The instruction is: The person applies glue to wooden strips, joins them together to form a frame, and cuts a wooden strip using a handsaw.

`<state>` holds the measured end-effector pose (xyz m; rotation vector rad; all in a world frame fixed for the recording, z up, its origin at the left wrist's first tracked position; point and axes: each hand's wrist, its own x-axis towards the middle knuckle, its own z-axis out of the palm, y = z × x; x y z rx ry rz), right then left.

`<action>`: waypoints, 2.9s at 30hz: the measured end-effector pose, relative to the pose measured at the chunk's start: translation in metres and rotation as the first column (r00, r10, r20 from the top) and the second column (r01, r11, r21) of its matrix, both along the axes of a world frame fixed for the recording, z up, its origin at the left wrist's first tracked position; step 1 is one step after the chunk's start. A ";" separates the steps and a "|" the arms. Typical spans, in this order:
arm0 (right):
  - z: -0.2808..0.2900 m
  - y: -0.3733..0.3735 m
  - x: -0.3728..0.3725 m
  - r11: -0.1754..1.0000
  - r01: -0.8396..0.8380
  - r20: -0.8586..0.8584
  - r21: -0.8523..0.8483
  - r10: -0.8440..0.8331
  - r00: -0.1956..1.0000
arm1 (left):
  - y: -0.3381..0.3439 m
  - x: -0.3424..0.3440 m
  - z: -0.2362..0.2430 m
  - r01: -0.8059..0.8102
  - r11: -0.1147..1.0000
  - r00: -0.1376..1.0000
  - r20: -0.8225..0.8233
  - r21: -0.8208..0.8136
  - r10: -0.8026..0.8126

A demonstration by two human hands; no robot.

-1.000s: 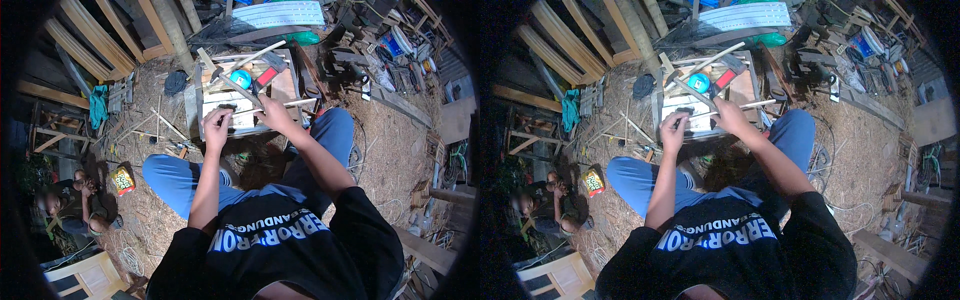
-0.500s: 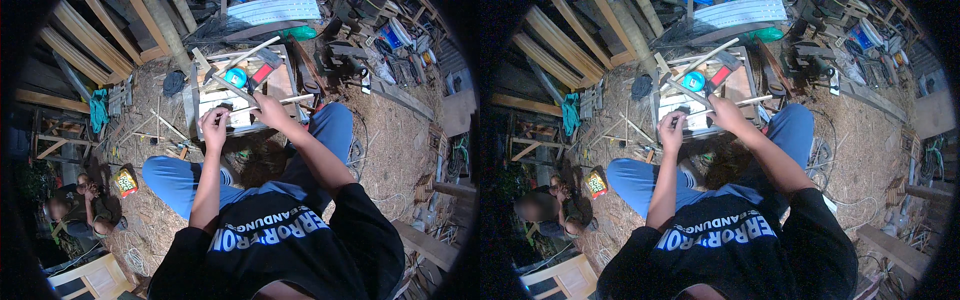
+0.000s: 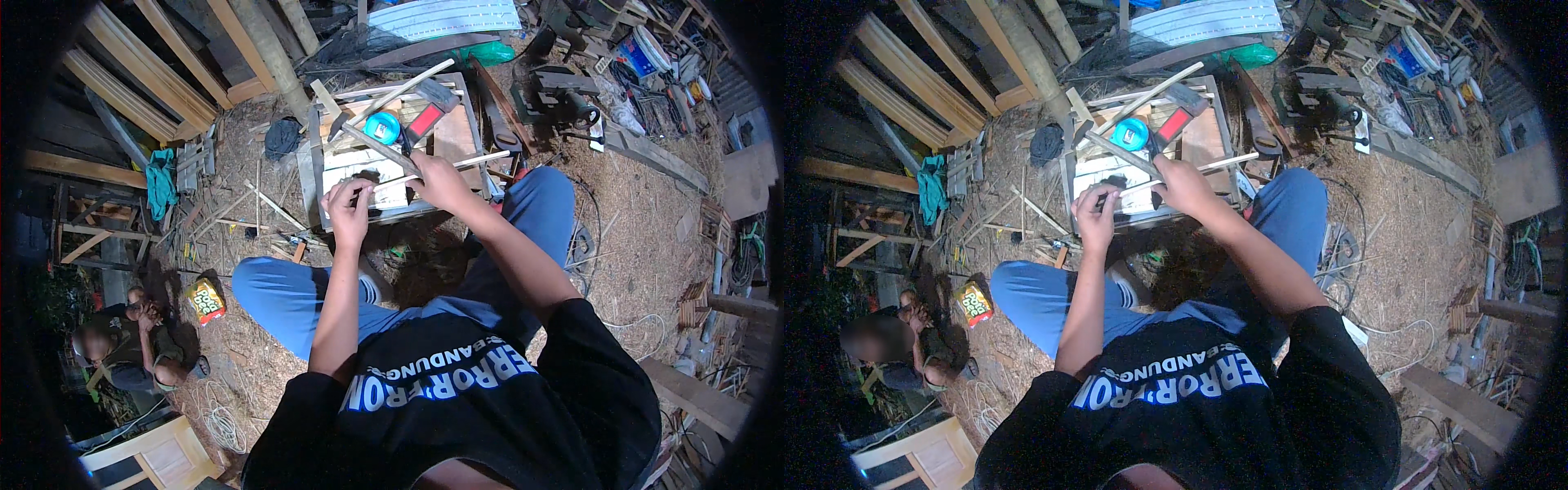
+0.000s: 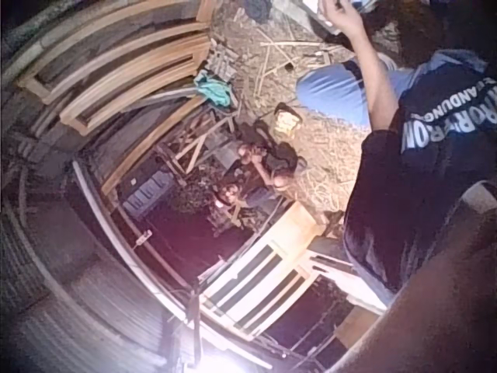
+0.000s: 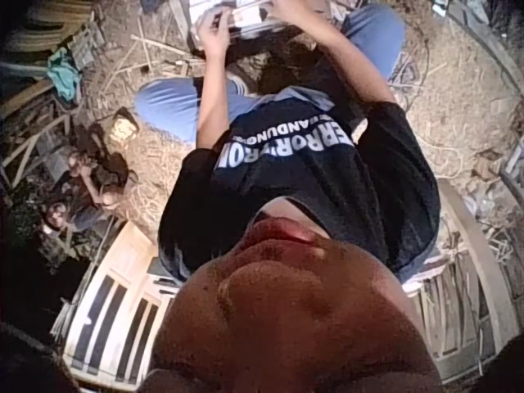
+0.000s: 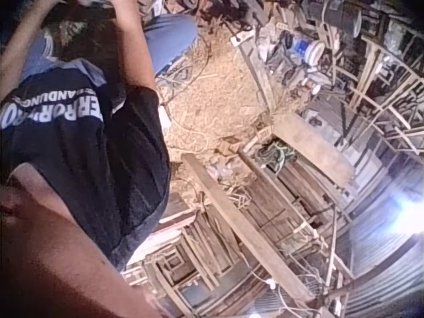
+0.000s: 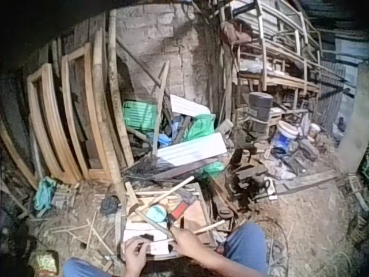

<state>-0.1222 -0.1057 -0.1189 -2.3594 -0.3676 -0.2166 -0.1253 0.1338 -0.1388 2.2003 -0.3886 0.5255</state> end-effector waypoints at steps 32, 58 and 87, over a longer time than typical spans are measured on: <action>-0.005 -0.001 0.001 0.999 0.003 0.027 -0.039 -0.002 1.000 | -0.003 -0.002 0.002 -0.006 0.999 1.000 0.023 0.032 0.005; 0.006 0.004 0.000 0.997 0.042 -0.020 -0.058 -0.044 0.999 | -0.005 0.004 -0.021 -0.036 0.995 0.994 0.102 -0.095 0.045; 0.049 0.042 -0.163 0.606 0.403 -0.550 0.686 0.070 0.832 | 0.006 0.000 -0.016 -0.027 0.996 0.975 0.218 -0.084 0.045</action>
